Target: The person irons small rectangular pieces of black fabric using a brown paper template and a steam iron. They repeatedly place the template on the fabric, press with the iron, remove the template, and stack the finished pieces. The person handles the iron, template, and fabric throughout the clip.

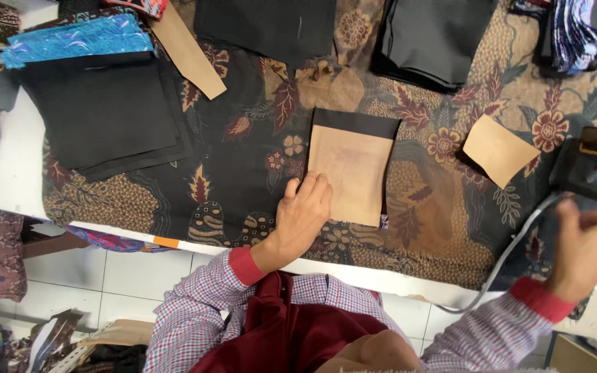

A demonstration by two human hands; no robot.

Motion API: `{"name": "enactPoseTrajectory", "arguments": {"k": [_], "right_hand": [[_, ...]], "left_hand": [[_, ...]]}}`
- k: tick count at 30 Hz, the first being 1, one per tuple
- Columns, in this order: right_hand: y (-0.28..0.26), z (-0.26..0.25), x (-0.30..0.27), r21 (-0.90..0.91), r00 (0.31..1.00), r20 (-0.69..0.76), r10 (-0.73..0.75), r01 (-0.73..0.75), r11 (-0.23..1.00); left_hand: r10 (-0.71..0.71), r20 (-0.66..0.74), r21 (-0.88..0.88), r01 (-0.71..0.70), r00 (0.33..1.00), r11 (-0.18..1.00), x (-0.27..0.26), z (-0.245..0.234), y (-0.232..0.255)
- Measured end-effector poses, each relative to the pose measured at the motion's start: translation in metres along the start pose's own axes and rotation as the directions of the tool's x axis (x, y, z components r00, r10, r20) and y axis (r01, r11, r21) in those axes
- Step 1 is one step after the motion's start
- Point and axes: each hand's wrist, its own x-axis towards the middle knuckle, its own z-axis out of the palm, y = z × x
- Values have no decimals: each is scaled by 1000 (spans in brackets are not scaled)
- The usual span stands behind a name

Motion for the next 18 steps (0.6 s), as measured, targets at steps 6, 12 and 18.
{"name": "enactPoseTrajectory", "arguments": {"k": [6,12,18], "right_hand": [[-132,76,-22,-383,714,198,-671,687,618],[-209,128,13,-179,832,331,-444,518,837],[-288,188,-4,365,157,518,-841,848,384]], "left_hand": [[-46,-18,-38,46,999,998,8,5,11],[-124,14,-63,125,992,990,21,9,18],[-132,46,220,119,990,968,11,-2,34]]}}
